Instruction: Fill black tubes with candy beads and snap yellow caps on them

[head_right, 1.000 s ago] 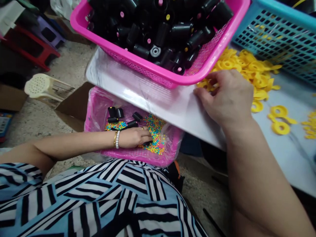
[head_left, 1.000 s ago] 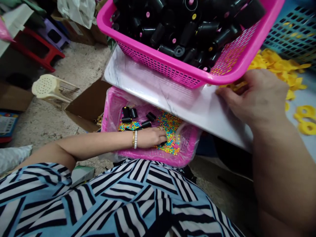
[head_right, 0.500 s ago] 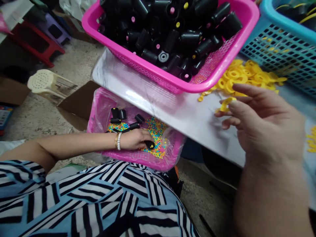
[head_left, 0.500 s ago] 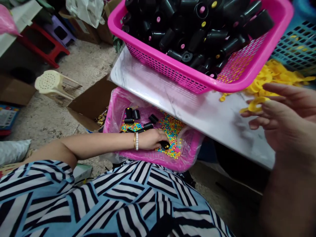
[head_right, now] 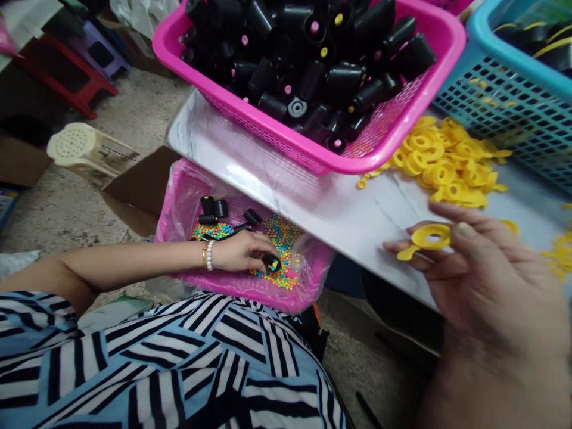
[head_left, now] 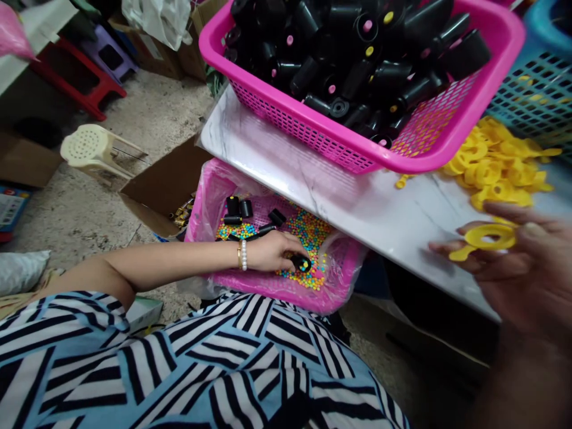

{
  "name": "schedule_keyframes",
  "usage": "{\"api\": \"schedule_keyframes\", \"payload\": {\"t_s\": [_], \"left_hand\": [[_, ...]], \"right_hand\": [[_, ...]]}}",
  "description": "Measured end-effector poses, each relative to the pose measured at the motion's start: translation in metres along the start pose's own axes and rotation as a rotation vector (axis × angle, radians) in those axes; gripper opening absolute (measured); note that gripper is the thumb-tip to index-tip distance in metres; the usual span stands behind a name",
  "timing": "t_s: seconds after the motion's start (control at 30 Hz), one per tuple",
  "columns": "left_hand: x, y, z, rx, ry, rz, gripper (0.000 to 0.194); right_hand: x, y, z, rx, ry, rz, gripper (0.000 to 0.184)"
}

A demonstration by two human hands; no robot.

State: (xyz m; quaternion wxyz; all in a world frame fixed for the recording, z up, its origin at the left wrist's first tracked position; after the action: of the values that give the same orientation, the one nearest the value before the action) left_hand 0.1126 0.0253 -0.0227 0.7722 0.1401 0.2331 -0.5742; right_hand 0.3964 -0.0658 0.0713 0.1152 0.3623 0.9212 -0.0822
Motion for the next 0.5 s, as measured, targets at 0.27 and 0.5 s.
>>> {"api": "schedule_keyframes", "payload": {"t_s": [0.27, 0.5], "left_hand": [[-0.057, 0.043, 0.082, 0.229, -0.159, 0.261, 0.03], [-0.063, 0.096, 0.085, 0.2, 0.197, 0.448, 0.029]], "right_hand": [[0.02, -0.009, 0.003, 0.335, 0.073, -0.208, 0.053], [0.021, -0.002, -0.014, -0.311, -0.554, 0.109, 0.059]]}}
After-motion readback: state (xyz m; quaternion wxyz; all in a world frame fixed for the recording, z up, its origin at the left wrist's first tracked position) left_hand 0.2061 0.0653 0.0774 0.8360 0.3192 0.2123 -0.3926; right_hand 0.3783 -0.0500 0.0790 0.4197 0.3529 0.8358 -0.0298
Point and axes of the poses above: each hand's wrist, its own y-axis towards the middle knuckle, its own x-axis out of the palm, z = x × y, the point moved 6 cm from there along y, towards the middle knuckle, and after that the axes turned 5 degrees about z, right-handed, at the moved point
